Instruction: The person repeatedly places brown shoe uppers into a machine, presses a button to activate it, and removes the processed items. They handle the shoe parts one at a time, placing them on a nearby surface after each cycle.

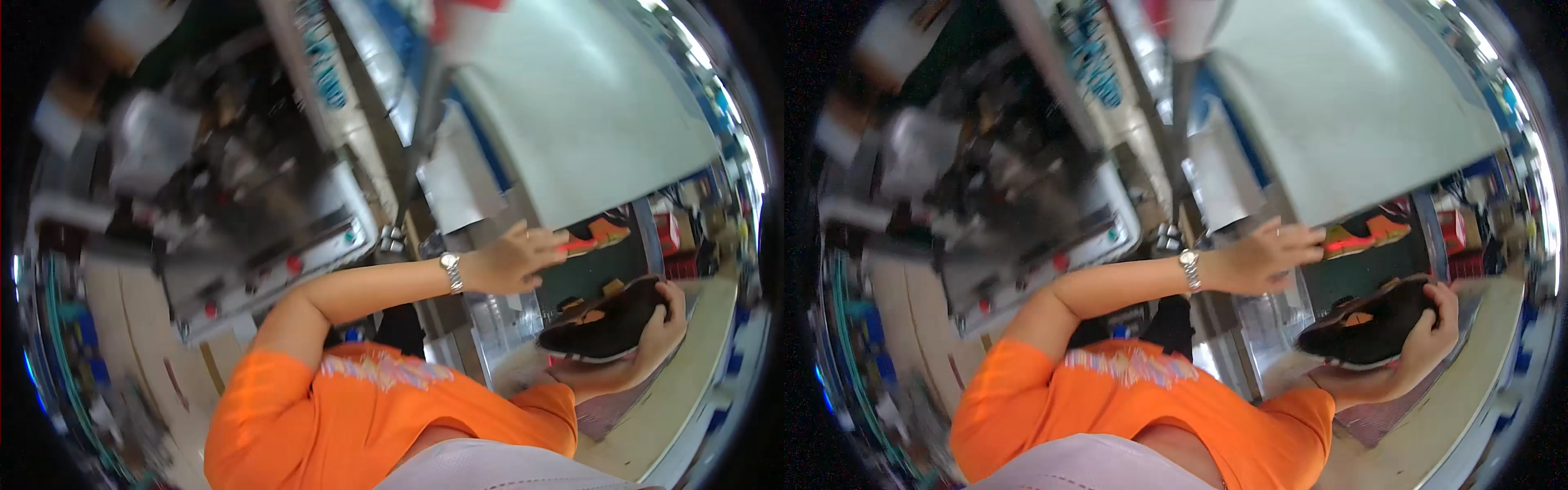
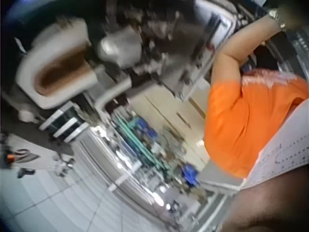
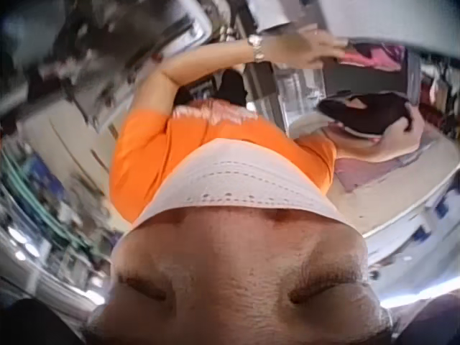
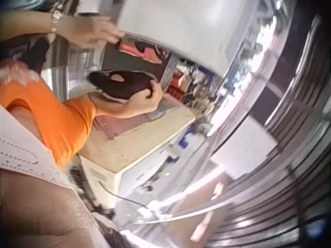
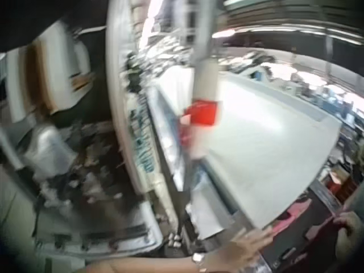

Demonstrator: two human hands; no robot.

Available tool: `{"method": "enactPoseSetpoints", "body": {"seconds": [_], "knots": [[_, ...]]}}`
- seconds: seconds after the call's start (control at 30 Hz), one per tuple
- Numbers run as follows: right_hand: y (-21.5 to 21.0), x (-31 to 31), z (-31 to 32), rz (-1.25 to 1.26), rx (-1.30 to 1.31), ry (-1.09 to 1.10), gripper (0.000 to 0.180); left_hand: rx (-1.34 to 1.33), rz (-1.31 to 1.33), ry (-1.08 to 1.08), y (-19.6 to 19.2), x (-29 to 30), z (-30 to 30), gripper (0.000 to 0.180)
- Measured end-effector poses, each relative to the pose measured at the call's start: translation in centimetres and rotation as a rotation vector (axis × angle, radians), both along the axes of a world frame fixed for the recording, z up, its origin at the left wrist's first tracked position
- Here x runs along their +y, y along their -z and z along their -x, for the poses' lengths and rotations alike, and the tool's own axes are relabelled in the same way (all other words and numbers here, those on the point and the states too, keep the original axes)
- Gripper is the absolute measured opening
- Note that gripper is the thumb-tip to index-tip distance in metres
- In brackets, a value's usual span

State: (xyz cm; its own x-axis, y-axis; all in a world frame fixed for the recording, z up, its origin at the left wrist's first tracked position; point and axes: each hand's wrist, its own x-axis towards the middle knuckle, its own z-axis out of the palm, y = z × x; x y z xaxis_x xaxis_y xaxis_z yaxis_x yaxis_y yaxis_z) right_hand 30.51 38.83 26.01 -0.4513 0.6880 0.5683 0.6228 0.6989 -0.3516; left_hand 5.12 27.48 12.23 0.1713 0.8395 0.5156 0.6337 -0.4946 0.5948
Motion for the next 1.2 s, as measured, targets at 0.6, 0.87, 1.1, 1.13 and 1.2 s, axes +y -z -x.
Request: {"method": "enactPoseSetpoints", "body": {"seconds": [0.6, 0.87, 1.1, 1.13, 1.2], "knots": [[2.3, -16.6, 25.1, 0.245, 0.07, -0.811, 0.031, -0.83, 0.726, -1.367, 16.9, -52.8, 1.0, 0.022], [2.6, -20.1, 28.2, 0.254, 0.172, -1.021, 0.032, -0.813, 0.552, -1.383, 17.0, -51.2, 3.9, 0.024], [1.9, -22.8, 31.0, 0.233, 0.439, -0.985, 0.029, -0.704, -0.114, -2.072, 18.0, -54.2, 8.3, 0.043], [2.5, -22.6, 31.6, 0.325, 0.516, -0.962, 0.03, -0.527, -0.201, -2.273, 20.2, -57.2, 8.9, 0.046], [4.1, -22.5, 32.4, 0.507, 0.656, -0.906, 0.032, -0.245, -0.168, -2.459, 23.0, -63.7, 9.8, 0.047]]}}
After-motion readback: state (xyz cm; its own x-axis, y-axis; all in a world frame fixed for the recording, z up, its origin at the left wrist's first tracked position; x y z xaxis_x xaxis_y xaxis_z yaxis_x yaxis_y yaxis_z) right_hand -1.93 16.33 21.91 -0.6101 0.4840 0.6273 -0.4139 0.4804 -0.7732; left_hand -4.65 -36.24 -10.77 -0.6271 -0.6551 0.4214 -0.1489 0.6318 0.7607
